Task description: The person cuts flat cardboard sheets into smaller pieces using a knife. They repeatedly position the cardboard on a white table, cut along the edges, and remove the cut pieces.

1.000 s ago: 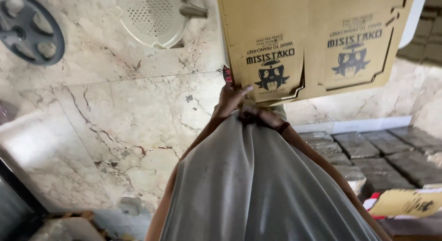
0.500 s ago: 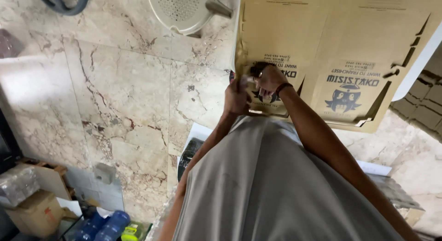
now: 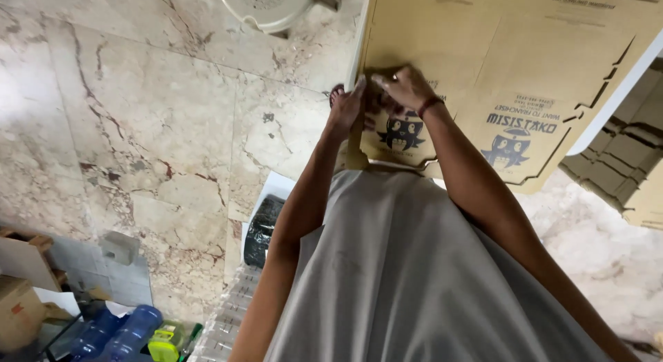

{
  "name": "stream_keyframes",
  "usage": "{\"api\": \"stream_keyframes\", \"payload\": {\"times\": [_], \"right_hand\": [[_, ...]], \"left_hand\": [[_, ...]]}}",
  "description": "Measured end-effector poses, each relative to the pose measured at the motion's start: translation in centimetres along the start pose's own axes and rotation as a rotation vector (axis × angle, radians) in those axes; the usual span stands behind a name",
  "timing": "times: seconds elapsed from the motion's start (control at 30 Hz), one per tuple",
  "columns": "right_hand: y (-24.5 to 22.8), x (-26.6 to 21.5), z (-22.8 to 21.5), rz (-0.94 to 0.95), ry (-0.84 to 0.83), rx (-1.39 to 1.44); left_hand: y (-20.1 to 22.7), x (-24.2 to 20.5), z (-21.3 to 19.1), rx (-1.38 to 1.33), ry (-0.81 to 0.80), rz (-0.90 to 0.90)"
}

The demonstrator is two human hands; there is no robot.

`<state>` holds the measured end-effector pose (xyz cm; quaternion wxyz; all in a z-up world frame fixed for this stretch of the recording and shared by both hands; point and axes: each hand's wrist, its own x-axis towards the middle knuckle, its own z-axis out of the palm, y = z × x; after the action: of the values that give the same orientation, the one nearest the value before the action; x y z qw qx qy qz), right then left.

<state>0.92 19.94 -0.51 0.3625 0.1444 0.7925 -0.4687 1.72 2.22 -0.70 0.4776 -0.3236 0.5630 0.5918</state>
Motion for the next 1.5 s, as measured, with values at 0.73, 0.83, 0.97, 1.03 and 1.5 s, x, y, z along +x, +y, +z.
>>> {"api": "stream_keyframes", "payload": {"times": [0.73, 0.83, 0.97, 1.03, 1.5], "right_hand": [[-8.6, -2.2, -1.2, 0.157, 0.138, 0.028], [-7.5, -1.8, -1.2, 0.159, 0.125, 0.001], [-10.7, -3.0, -2.0, 0.147, 0.099, -0.005], [-10.4, -1.9, -2.2, 0.077, 0.088, -0.064], [-7.3, -1.0, -0.8, 0.089, 0.108, -0.268]], "left_hand": [[4.9, 2.9, -2.1, 0.268, -0.001, -0.073], [4.2, 3.4, -1.7, -0.017, -0.058, -0.11], [4.4, 3.0, -2.3, -0.173, -0.206, -0.188], [5.7, 2.3, -1.4, 0.283, -0.016, 0.053], [3.0, 1.1, 1.3, 0.447, 0.208, 0.387]]}}
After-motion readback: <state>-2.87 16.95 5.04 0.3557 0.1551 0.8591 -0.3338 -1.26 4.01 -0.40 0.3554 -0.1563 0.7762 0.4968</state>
